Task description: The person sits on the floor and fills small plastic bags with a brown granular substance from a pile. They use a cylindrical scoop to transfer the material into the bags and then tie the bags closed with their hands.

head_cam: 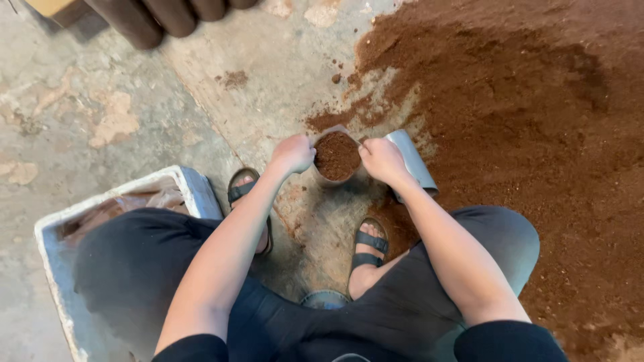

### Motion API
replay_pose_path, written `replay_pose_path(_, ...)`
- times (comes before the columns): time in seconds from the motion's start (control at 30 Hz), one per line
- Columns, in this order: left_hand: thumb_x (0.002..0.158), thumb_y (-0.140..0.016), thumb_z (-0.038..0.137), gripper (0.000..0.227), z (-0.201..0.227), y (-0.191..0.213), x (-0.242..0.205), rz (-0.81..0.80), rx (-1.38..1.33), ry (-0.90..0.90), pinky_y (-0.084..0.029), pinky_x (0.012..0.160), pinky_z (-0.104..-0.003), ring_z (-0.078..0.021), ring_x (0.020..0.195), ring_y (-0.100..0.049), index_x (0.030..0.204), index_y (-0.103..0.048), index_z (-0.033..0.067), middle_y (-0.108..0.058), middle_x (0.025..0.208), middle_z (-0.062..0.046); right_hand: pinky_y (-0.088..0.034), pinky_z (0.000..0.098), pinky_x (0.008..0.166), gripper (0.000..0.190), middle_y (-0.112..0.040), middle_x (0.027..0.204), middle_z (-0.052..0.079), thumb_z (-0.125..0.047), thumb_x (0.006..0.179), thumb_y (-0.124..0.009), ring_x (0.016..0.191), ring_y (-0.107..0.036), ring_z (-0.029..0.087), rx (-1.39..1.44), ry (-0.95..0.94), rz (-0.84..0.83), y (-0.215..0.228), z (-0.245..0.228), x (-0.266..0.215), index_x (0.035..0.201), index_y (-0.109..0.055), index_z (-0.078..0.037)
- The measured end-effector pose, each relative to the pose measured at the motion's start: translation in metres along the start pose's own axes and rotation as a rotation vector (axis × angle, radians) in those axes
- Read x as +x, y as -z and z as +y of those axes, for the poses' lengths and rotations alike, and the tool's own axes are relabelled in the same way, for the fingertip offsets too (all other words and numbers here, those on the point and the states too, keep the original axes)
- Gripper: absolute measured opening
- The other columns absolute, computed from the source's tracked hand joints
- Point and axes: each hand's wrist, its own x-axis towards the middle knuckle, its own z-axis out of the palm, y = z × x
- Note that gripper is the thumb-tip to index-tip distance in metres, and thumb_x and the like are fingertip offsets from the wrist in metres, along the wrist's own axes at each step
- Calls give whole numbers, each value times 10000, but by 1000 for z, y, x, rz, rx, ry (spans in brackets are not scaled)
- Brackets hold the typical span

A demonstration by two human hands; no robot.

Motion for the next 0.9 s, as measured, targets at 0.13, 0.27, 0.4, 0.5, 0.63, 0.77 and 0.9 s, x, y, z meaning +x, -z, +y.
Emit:
replay_pose_path(0.13,1046,-566,276,335,27,59,-26,24,-44,-80,-581,948,-551,-468,1120,-741,1039,-824,62,-793,1021,-241,-544,574,840,399,-743,855,235,-402,1012,-594,1030,-717,473,30,26,57,49,-19,-35,863,-757,-69)
replay_pose_path(0.27,1050,-554,339,373,47,74,-43,33,-13,-92,-570,976,-568,-465,1180,-716,1132,-799,69,-781,1116,-248,-524,561,783,390,-702,788,246,-376,1009,-604,945,-709,474,147,21,84,48,-18,-44,812,-707,-56)
replay_pose_path(0.4,1040,-600,582,720,65,86,-95,-61,-46,44,-498,1126,-587,-468,1351,-628,1384,-613,-49,-681,1365,-321,-545,565,915,571,-754,918,250,-604,934,-684,1100,-709,480,110,-110,-18,45,-47,-46,961,-685,-34)
replay_pose_path(0.5,1063,-531,633,782,45,65,-81,-143,-76,60,-514,1114,-563,-459,1326,-656,1307,-677,-96,-715,1312,-311,-536,561,993,627,-762,1052,246,-695,955,-637,1176,-697,471,76,-156,-58,38,-57,-36,1003,-678,-71)
replay_pose_path(0.63,1034,-570,462,498,-2,-11,-7,-147,-182,108,-651,656,-410,-300,673,-804,916,-769,21,-779,738,-130,-540,566,941,539,-758,965,264,-574,1000,-603,1134,-708,490,47,-107,-86,-2,-29,-13,880,-656,-52)
replay_pose_path(0.77,1014,-572,370,377,0,-3,-1,-40,-71,13,-606,767,-445,-312,762,-804,844,-794,118,-745,623,-77,-551,590,829,388,-735,837,241,-379,997,-606,1001,-725,478,59,26,88,-21,11,0,852,-735,-43)
replay_pose_path(0.9,1009,-556,347,410,23,53,-24,35,-70,-103,-572,943,-579,-481,1119,-731,1066,-793,18,-784,1030,-271,-544,481,752,353,-705,720,158,-394,966,-665,871,-737,377,265,13,206,6,10,-27,745,-727,-126)
